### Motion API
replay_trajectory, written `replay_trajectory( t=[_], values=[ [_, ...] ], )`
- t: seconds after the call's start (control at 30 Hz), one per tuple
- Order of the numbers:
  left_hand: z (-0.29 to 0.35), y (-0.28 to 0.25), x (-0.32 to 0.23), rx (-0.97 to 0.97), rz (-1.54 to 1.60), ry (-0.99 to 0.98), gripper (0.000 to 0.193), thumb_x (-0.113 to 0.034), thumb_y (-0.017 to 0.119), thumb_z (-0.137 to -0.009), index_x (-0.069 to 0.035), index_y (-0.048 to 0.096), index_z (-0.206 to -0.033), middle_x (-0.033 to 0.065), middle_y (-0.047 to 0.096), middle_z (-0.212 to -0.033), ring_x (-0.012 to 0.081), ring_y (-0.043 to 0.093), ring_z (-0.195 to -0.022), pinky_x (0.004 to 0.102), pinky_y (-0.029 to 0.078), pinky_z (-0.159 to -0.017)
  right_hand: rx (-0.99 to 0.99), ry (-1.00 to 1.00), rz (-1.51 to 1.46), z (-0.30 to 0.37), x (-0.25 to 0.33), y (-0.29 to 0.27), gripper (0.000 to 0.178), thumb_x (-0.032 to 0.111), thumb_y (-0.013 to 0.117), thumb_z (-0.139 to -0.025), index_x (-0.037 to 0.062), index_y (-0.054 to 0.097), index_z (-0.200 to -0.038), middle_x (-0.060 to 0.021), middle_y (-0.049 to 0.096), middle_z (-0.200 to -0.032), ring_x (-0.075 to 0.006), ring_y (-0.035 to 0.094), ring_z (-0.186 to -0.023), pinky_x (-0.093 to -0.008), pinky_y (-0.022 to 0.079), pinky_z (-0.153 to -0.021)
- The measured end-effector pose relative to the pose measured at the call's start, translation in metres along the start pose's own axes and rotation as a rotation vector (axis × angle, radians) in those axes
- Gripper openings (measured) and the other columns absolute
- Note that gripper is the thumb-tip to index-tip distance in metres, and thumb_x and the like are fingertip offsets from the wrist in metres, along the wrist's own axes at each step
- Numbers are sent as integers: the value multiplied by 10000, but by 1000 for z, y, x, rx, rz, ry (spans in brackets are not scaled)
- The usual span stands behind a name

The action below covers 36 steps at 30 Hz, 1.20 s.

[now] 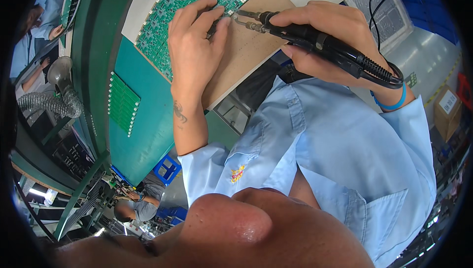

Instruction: Soldering components onto printed circuit boards at a workstation.

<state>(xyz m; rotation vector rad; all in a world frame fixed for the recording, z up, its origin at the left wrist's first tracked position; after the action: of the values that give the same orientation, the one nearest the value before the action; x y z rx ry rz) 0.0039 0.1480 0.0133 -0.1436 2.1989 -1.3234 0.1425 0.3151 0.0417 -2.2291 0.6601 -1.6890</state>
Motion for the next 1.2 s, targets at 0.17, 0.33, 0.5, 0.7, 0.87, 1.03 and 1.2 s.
replay_trajectory(
  t=[0.17, 0.33, 0.5, 0.7, 0.87, 1.03, 1.2],
  values=[
    [1, -4, -2, -11, 5, 9, 146, -68, 764, -827, -57, 784, -971, 46, 711, -1165, 251, 631, -981, 383, 475, -941, -16, -16, -13, 0, -4, -14, 447, -7, 764, -775, -30, 723, -1220, -114, 768, -1004, -207, 610, -748, -302, 515, -728],
    [2, 3, -3, -16, 20, 24, 105, -76, 732, -845, -71, 778, -940, 54, 692, -1149, 258, 605, -1004, 401, 458, -938, -479, 81, 117, 1, -40, -38, 472, 16, 692, -954, -8, 618, -1419, -152, 709, -1286, -221, 693, -1061, -317, 536, -973],
    [1, -5, -8, -27, -20, 3, 141, -87, 771, -846, -57, 796, -981, 52, 718, -1141, 253, 645, -1032, 391, 475, -977, -455, 133, 97, -9, -68, -40, 429, 34, 693, -981, -2, 626, -1404, -135, 705, -1345, -220, 697, -1171, -304, 524, -1016],
    [4, -1, 2, -14, -29, 2, 127, -97, 769, -856, -59, 803, -972, 52, 719, -1142, 248, 635, -1039, 393, 474, -974, -469, 68, -68, -10, -71, -4, 376, 35, 670, -997, -8, 640, -1369, -155, 705, -1327, -249, 689, -1189, -316, 516, -1033],
    [4, 1, 5, -13, -30, 27, 117, -109, 769, -861, -59, 811, -957, 53, 721, -1150, 250, 630, -1042, 393, 473, -971, -466, -35, 1, -13, -73, 10, 358, 35, 668, -998, -13, 645, -1352, -152, 711, -1302, -250, 693, -1151, -321, 524, -1010],
    [5, 3, 6, -16, -34, 51, 114, -126, 766, -866, -60, 817, -944, 53, 725, -1152, 253, 628, -1044, 396, 472, -972, -497, -100, 98, -12, -68, 14, 351, 46, 671, -1000, -10, 652, -1346, -136, 720, -1276, -237, 695, -1102, -320, 530, -983],
    [3, 4, 6, -14, -40, 54, 121, -141, 759, -873, -64, 821, -941, 51, 729, -1147, 256, 627, -1052, 399, 470, -977, -533, -88, 109, -12, -66, 11, 347, 59, 678, -1003, -1, 660, -1344, -125, 730, -1256, -223, 699, -1068, -311, 533, -966]
  ],
)
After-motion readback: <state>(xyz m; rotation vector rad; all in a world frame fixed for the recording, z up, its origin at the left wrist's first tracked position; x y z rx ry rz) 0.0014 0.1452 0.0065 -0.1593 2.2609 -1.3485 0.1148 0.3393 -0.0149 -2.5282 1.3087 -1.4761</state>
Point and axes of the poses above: each hand's wrist, its own z-axis away from the middle knuckle, its own y-axis out of the palm, x = y × z, the point moved 7 cm from there along -z, towards the middle knuckle
